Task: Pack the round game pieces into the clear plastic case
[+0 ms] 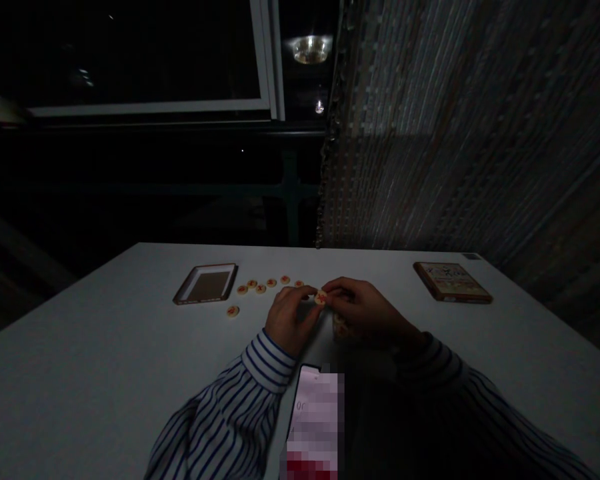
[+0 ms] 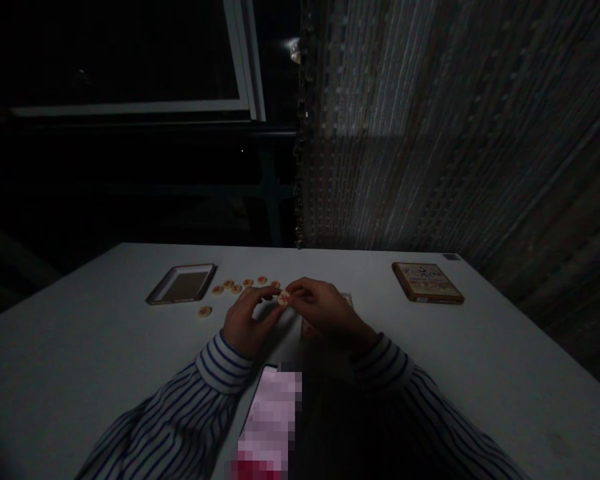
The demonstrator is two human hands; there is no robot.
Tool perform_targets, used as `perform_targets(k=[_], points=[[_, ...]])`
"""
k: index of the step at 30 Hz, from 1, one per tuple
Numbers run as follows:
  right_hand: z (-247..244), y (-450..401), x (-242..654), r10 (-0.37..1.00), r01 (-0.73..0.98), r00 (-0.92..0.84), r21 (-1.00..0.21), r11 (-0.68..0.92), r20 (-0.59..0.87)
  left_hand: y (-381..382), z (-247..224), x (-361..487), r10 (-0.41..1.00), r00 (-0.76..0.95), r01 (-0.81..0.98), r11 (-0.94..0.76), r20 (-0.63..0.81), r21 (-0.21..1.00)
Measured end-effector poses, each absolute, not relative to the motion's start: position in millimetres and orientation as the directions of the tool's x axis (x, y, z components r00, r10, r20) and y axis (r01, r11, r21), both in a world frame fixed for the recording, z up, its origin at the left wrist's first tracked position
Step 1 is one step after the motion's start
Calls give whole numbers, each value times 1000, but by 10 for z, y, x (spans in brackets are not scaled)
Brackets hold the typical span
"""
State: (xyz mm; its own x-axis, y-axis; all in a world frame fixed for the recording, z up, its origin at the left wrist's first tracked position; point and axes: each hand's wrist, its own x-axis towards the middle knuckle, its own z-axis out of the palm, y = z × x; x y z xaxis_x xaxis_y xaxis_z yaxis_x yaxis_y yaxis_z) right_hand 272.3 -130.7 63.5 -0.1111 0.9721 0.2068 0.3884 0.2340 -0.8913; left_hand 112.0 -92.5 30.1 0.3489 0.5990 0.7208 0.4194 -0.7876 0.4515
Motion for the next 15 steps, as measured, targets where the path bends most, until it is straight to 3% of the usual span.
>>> perform_targets(k=[7,15], points=[[764,-1337,2796,968,391,-27,-888,241,250,-906,460,1248,639,338,361,-766,691,532],[766,-1327,2895,958,437,-4,-861,261,288,-911,350,1321,843,272,129,-510,465,850]])
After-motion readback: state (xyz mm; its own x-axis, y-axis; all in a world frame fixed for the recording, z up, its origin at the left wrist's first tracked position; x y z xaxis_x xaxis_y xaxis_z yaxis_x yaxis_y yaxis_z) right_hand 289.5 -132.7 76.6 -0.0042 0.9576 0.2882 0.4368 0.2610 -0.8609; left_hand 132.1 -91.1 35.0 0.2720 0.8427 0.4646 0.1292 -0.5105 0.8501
